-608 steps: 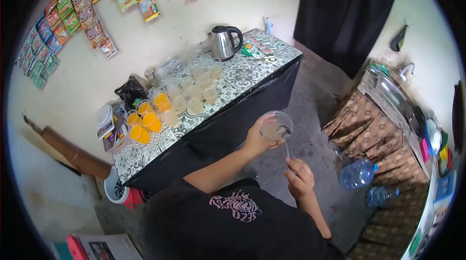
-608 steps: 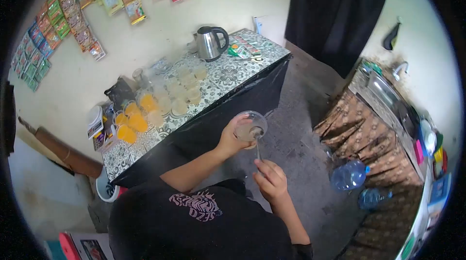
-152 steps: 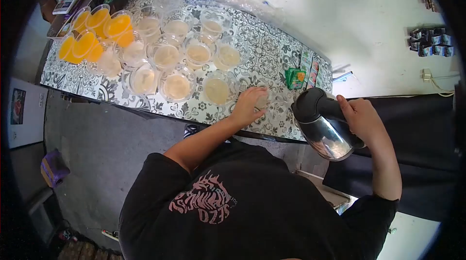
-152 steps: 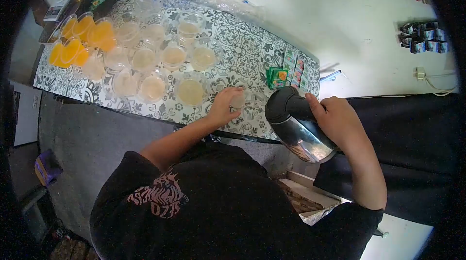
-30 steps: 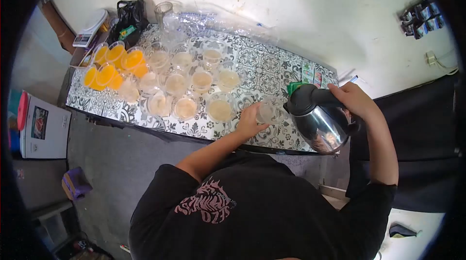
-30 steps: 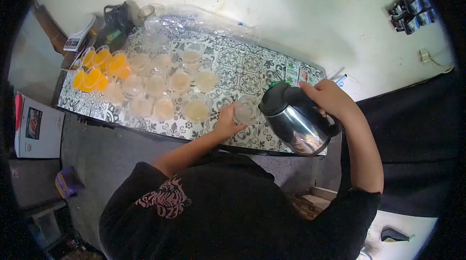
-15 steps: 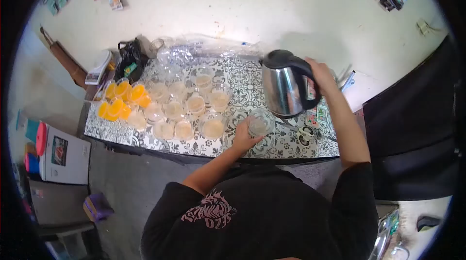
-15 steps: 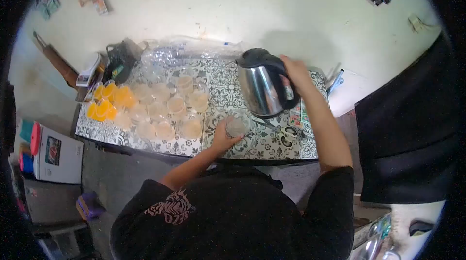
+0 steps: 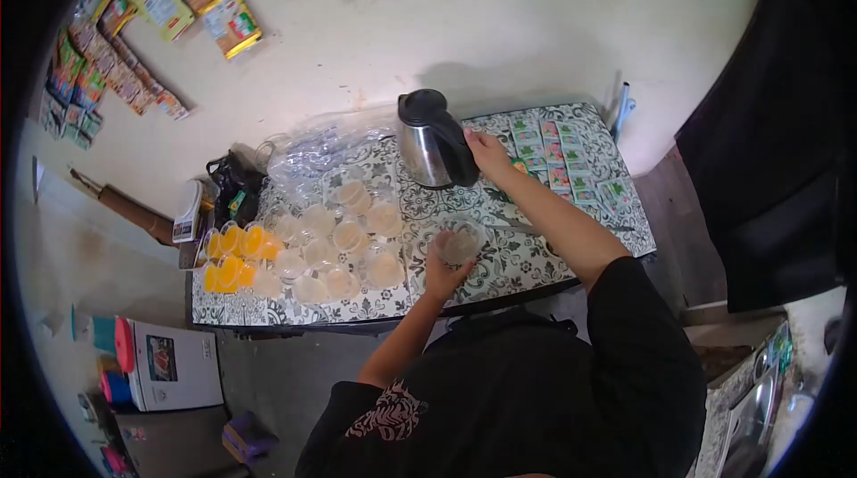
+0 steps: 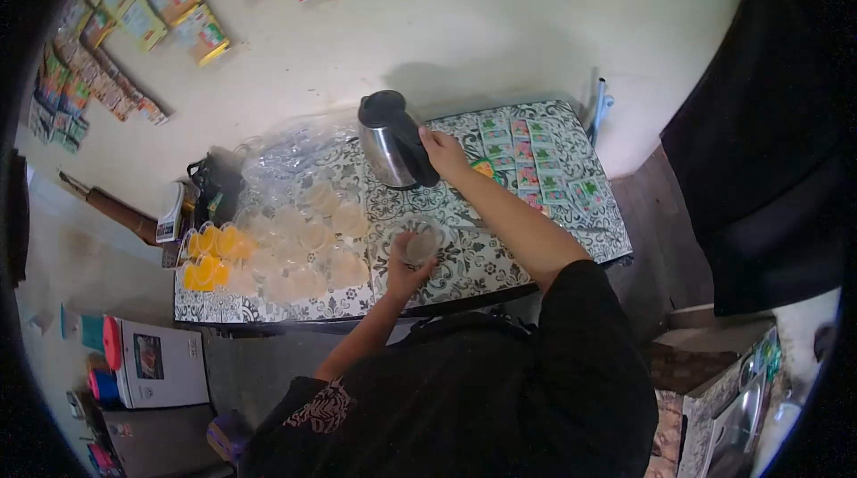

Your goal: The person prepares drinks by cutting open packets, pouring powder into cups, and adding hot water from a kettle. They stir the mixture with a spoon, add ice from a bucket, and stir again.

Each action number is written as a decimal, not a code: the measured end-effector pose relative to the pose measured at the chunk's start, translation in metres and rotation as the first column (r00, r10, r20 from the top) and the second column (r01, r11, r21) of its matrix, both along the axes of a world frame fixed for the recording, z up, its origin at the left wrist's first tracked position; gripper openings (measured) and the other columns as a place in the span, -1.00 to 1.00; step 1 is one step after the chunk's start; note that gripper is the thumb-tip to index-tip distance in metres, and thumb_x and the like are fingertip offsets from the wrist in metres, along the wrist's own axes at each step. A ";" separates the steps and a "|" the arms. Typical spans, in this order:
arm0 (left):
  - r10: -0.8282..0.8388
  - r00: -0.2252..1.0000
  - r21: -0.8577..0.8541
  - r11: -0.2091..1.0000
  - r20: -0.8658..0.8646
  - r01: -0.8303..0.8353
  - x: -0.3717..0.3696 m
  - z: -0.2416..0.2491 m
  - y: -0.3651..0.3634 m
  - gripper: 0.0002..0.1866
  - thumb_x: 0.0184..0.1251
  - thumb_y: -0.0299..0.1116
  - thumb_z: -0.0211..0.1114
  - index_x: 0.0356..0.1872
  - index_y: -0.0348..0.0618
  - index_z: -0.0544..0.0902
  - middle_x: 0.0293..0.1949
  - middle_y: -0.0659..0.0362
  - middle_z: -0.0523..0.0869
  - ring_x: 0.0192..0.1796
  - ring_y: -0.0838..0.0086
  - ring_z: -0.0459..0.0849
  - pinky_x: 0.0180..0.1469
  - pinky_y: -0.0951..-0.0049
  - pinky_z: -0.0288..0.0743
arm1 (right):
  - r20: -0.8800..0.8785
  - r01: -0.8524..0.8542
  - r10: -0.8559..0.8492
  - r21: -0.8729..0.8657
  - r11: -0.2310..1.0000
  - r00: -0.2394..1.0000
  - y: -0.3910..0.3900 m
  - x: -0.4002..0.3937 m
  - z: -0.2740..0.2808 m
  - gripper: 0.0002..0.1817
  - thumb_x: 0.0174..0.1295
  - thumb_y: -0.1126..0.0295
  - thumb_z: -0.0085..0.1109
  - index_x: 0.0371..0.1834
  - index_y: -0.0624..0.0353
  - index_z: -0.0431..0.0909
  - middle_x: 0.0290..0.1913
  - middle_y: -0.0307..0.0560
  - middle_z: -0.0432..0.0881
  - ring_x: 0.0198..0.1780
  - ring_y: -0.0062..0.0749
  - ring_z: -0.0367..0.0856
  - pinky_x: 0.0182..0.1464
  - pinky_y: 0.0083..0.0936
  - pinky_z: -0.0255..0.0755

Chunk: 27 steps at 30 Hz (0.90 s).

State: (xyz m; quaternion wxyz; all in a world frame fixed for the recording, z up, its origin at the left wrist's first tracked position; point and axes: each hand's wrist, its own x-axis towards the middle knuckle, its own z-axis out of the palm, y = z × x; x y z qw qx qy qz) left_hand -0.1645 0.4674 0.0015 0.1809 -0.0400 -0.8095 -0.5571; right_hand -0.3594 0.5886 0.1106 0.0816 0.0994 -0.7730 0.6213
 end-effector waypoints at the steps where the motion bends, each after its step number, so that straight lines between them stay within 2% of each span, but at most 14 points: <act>1: 0.014 1.000 -0.069 0.998 -0.001 -0.014 0.001 0.005 0.000 -0.32 -0.19 -0.33 0.48 0.04 -0.28 0.39 -0.06 -0.03 0.52 0.04 0.13 0.50 0.11 0.27 0.34 | 0.011 -0.015 0.014 0.064 0.998 1.000 0.015 0.005 -0.002 -0.46 0.20 -0.09 0.02 -0.43 0.26 0.60 -0.52 0.00 0.61 -0.42 -0.36 0.56 -0.28 -0.43 0.40; 5: -0.006 1.000 -0.022 1.000 0.018 0.007 0.002 0.007 0.003 -0.31 -0.19 -0.33 0.49 0.05 -0.28 0.38 -0.03 -0.01 0.50 0.06 0.18 0.49 0.13 0.31 0.33 | 0.105 -0.009 -0.031 0.355 0.935 0.994 0.130 0.029 -0.021 -0.62 0.12 0.08 0.18 -0.36 0.24 0.60 -0.40 0.05 0.62 -0.32 -0.21 0.60 -0.23 -0.38 0.42; 6: -0.001 1.000 -0.006 1.000 0.012 0.001 0.002 0.007 0.004 -0.30 -0.18 -0.33 0.50 0.05 -0.28 0.37 -0.02 0.00 0.49 0.06 0.20 0.48 0.14 0.32 0.32 | 0.161 0.035 -0.125 0.471 0.881 0.979 0.164 0.040 -0.021 -0.69 0.05 0.16 0.23 -0.34 0.21 0.61 -0.32 0.07 0.62 -0.25 -0.11 0.60 -0.21 -0.34 0.43; 8: 0.007 1.000 0.001 1.000 0.003 -0.007 0.002 0.008 0.007 -0.28 -0.18 -0.33 0.51 0.06 -0.29 0.36 0.01 0.01 0.47 0.08 0.23 0.47 0.15 0.34 0.31 | -0.026 0.219 -0.255 0.599 0.770 0.967 0.239 0.058 -0.064 -0.69 -0.01 0.23 0.26 -0.33 0.28 0.60 -0.35 0.09 0.62 -0.28 -0.04 0.59 -0.21 -0.29 0.44; 10: 0.007 1.000 -0.022 1.000 0.003 -0.007 0.003 0.011 0.008 -0.26 -0.17 -0.33 0.52 0.08 -0.30 0.34 0.03 0.01 0.46 0.09 0.25 0.46 0.16 0.35 0.31 | 0.066 0.249 -0.382 0.655 0.713 0.922 0.285 0.092 -0.067 -0.70 -0.03 0.28 0.29 -0.32 0.30 0.60 -0.36 0.09 0.63 -0.28 -0.04 0.60 -0.19 -0.25 0.44; 11: 0.016 1.000 -0.136 0.991 0.016 -0.014 0.003 0.006 0.004 -0.20 -0.19 -0.34 0.54 0.12 -0.33 0.30 0.04 0.01 0.44 0.12 0.27 0.44 0.17 0.36 0.30 | 0.117 0.242 -0.398 0.630 0.738 0.910 0.296 0.106 -0.070 -0.70 -0.04 0.30 0.30 -0.29 0.26 0.60 -0.31 0.07 0.62 -0.23 -0.04 0.58 -0.15 -0.24 0.43; 13: -0.002 1.000 -0.062 0.998 0.022 0.003 0.002 0.002 0.003 -0.16 -0.21 -0.34 0.55 0.14 -0.35 0.27 0.05 0.00 0.44 0.14 0.28 0.42 0.19 0.37 0.28 | 0.218 0.233 -0.422 0.575 0.784 0.880 0.312 0.129 -0.075 -0.70 -0.07 0.34 0.32 -0.23 0.19 0.60 -0.21 0.05 0.60 -0.13 -0.05 0.54 -0.08 -0.24 0.40; 14: -0.011 1.000 -0.025 1.000 0.026 0.012 0.002 -0.001 0.004 -0.14 -0.22 -0.34 0.55 0.15 -0.36 0.26 0.05 0.00 0.44 0.15 0.28 0.41 0.21 0.37 0.27 | 0.081 0.294 -0.439 0.634 0.716 0.895 0.314 0.138 -0.077 -0.69 -0.08 0.37 0.33 -0.21 0.14 0.58 -0.16 0.02 0.57 -0.10 -0.04 0.51 -0.08 -0.23 0.39; 15: -0.024 0.998 0.158 0.987 0.064 0.014 0.001 -0.006 0.006 -0.06 -0.24 -0.34 0.56 0.21 -0.37 0.18 0.08 0.00 0.41 0.18 0.28 0.38 0.24 0.36 0.24 | -0.058 0.359 -0.441 0.678 0.641 0.896 0.312 0.145 -0.078 -0.68 -0.09 0.40 0.33 -0.19 0.09 0.57 -0.12 -0.01 0.55 -0.07 -0.04 0.48 -0.07 -0.22 0.38; 16: -0.043 0.998 0.157 0.987 0.052 0.035 0.001 -0.010 0.005 -0.04 -0.24 -0.34 0.56 0.22 -0.36 0.16 0.10 0.01 0.39 0.19 0.28 0.37 0.24 0.35 0.23 | -0.194 0.428 -0.428 0.707 0.563 0.883 0.312 0.150 -0.078 -0.65 -0.10 0.43 0.34 -0.17 0.05 0.56 -0.08 -0.05 0.52 -0.04 -0.04 0.45 -0.07 -0.22 0.37; 18: -0.083 0.996 0.153 0.985 0.026 0.078 -0.001 -0.009 0.002 0.00 -0.25 -0.35 0.56 0.26 -0.34 0.11 0.14 0.01 0.36 0.21 0.28 0.35 0.26 0.33 0.22 | -0.061 0.349 -0.447 0.720 0.599 0.893 0.316 0.150 -0.078 -0.60 -0.13 0.42 0.34 -0.13 -0.06 0.54 -0.02 -0.14 0.41 0.06 -0.03 0.32 0.05 -0.16 0.27; 19: -0.114 0.993 -0.012 0.993 0.038 0.115 0.000 0.002 0.001 0.00 -0.20 -0.44 0.50 0.30 -0.23 0.04 0.19 0.04 0.31 0.23 0.27 0.32 0.28 0.26 0.18 | -0.046 0.339 -0.454 0.733 0.589 0.890 0.318 0.149 -0.079 -0.60 -0.14 0.41 0.35 -0.15 -0.06 0.54 -0.04 -0.15 0.41 0.04 -0.04 0.33 0.05 -0.15 0.27; 22: -0.055 0.998 0.121 0.991 0.014 0.053 -0.004 0.000 0.005 -0.01 -0.20 -0.43 0.48 0.31 -0.20 0.04 0.21 0.03 0.30 0.24 0.24 0.31 0.28 0.23 0.16 | 0.023 0.278 -0.439 0.745 0.607 0.898 0.327 0.143 -0.086 -0.69 -0.09 0.32 0.34 -0.21 -0.06 0.55 -0.04 -0.18 0.39 0.07 -0.11 0.30 0.04 -0.06 0.22; 27: 0.096 0.994 -0.004 0.995 0.056 -0.096 -0.010 0.015 0.010 -0.01 -0.27 -0.47 0.51 0.28 -0.17 0.10 0.19 0.01 0.33 0.18 0.26 0.37 0.17 0.24 0.30 | 0.041 0.188 -0.327 0.749 0.636 0.944 0.338 0.134 -0.088 -0.79 -0.09 0.30 0.34 -0.39 0.01 0.53 -0.12 -0.20 0.39 0.05 -0.14 0.30 0.04 -0.06 0.21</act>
